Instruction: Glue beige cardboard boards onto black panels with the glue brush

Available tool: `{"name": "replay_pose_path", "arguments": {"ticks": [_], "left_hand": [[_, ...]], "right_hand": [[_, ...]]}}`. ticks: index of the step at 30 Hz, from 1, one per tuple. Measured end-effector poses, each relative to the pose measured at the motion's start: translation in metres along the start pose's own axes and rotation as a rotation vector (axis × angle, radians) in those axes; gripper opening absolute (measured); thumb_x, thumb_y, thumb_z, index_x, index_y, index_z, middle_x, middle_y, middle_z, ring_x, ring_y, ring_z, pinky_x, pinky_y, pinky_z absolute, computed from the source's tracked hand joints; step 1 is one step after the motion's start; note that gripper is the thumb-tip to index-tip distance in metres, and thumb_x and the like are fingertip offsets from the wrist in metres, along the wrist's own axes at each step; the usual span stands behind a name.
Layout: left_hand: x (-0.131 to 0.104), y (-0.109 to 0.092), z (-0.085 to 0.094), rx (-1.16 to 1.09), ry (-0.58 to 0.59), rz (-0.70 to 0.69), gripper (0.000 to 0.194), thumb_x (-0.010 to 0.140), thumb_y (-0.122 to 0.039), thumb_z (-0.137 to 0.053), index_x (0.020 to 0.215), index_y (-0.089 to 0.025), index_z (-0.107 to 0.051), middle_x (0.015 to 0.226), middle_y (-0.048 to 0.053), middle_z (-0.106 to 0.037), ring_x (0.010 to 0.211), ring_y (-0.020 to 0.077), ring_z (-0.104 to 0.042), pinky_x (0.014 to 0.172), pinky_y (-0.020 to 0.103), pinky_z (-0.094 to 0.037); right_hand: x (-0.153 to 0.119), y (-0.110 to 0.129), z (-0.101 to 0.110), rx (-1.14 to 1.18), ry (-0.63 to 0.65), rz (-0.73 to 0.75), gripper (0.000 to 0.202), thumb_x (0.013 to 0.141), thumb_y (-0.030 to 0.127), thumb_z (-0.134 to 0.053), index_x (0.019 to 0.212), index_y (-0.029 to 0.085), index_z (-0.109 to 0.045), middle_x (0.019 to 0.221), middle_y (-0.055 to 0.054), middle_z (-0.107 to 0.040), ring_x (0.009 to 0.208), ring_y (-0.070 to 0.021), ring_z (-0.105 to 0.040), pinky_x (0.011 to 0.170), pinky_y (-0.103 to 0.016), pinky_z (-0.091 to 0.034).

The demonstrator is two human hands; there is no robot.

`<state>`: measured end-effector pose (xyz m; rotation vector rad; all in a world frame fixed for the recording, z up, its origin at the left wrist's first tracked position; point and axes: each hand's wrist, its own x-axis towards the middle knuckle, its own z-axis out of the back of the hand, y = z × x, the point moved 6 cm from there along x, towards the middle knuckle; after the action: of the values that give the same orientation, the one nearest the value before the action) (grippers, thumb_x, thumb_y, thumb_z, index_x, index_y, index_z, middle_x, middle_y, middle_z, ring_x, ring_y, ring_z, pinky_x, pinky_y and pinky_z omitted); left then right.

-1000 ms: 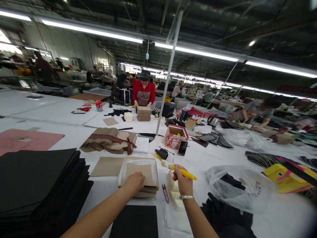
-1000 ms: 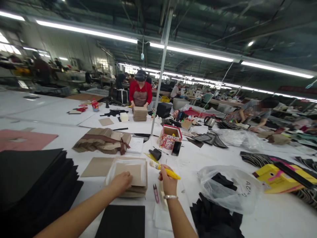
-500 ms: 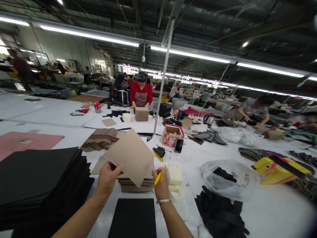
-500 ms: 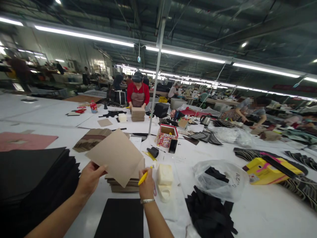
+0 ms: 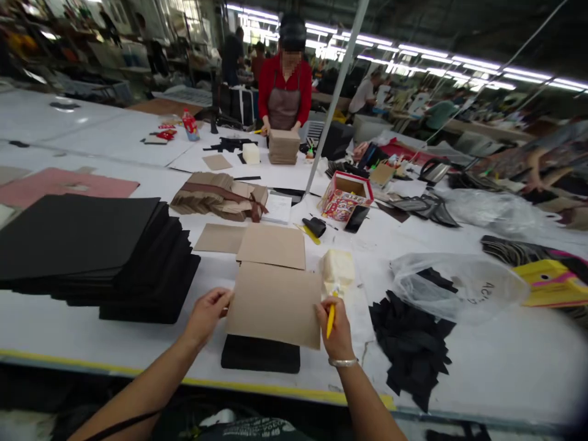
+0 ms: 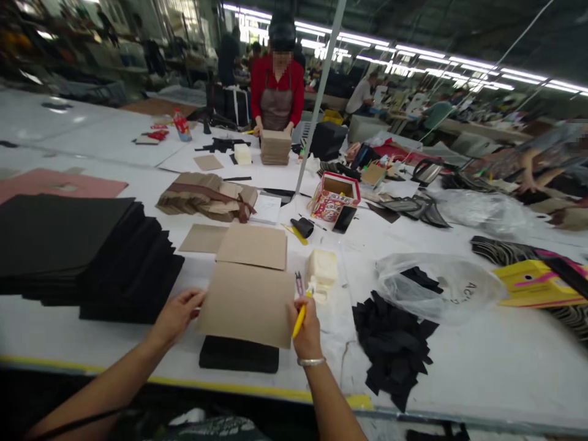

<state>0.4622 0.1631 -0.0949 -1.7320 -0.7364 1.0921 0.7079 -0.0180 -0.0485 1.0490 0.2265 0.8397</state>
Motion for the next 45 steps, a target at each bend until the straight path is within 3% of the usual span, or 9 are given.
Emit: {"name": "replay_pose_path", "arguments": {"ticks": [4,7,9,13,19,27,45], "left_hand": [[-0.021,0.079,0.008,0.135,0.096,0.222,0.031,0.064,-0.044,-0.066,0.069,-0.014,-0.061,0.061,-0.002,-0.057,0.058,0.0115,-0.054,0.059,0.024,-0.047],[-0.022,0.109,0.020,0.252,0.023,0.268,0.031,0.062,-0.045,-0.065,0.066,-0.014,-0.062,0.054,-0.002,-0.056,0.052,0.0115,-0.052,0.051,0.021,-0.042],[-0.013,0.112,0.029,0.379,-0.046,0.210,0.031,0.063,-0.045,-0.063,0.065,-0.015,-0.063,0.053,-0.002,-0.057,0.052,0.0127,-0.052,0.049,0.021,-0.039],[0.014,0.112,0.038,0.509,-0.089,0.092,0.029,0.066,-0.044,-0.058,0.063,-0.016,-0.065,0.064,0.002,-0.066,0.064,0.0177,-0.058,0.060,0.025,-0.043],[0.043,0.130,0.044,0.519,-0.127,0.120,0.029,0.065,-0.042,-0.057,0.061,-0.015,-0.066,0.066,0.005,-0.069,0.067,0.0205,-0.062,0.062,0.026,-0.045],[0.048,0.147,0.049,0.534,-0.159,0.161,0.030,0.066,-0.043,-0.058,0.064,-0.015,-0.067,0.064,0.004,-0.068,0.066,0.0201,-0.063,0.060,0.026,-0.046],[0.046,0.153,0.051,0.621,-0.204,0.233,0.032,0.064,-0.046,-0.060,0.070,-0.016,-0.068,0.066,0.002,-0.069,0.068,0.0214,-0.063,0.058,0.025,-0.043]], "right_hand": [[-0.046,-0.057,-0.016,-0.227,0.049,-0.160,0.018,0.085,0.040,-0.042,0.085,0.022,-0.042,0.063,0.002,-0.051,0.050,-0.0151,-0.050,0.049,-0.026,-0.036],[-0.063,-0.086,-0.042,-0.320,0.137,-0.164,0.017,0.087,0.038,-0.037,0.084,0.023,-0.044,0.059,0.001,-0.053,0.049,-0.0173,-0.053,0.047,-0.027,-0.035],[-0.064,-0.096,-0.060,-0.370,0.197,-0.100,0.017,0.087,0.036,-0.035,0.084,0.022,-0.046,0.060,0.000,-0.054,0.052,-0.0182,-0.054,0.050,-0.027,-0.036],[-0.057,-0.112,-0.084,-0.458,0.214,-0.018,0.020,0.087,0.032,-0.034,0.083,0.021,-0.049,0.063,-0.002,-0.056,0.059,-0.0181,-0.055,0.055,-0.027,-0.038],[-0.050,-0.131,-0.105,-0.546,0.228,-0.063,0.023,0.088,0.031,-0.031,0.082,0.018,-0.049,0.059,-0.001,-0.054,0.056,-0.0161,-0.054,0.054,-0.025,-0.036],[-0.049,-0.137,-0.111,-0.598,0.263,-0.130,0.020,0.087,0.027,-0.033,0.087,0.017,-0.050,0.062,-0.002,-0.056,0.058,-0.0158,-0.056,0.054,-0.024,-0.035],[-0.044,-0.138,-0.115,-0.667,0.296,-0.221,0.014,0.089,0.024,-0.037,0.090,0.016,-0.048,0.065,-0.001,-0.060,0.058,-0.0137,-0.056,0.052,-0.023,-0.031]]}}
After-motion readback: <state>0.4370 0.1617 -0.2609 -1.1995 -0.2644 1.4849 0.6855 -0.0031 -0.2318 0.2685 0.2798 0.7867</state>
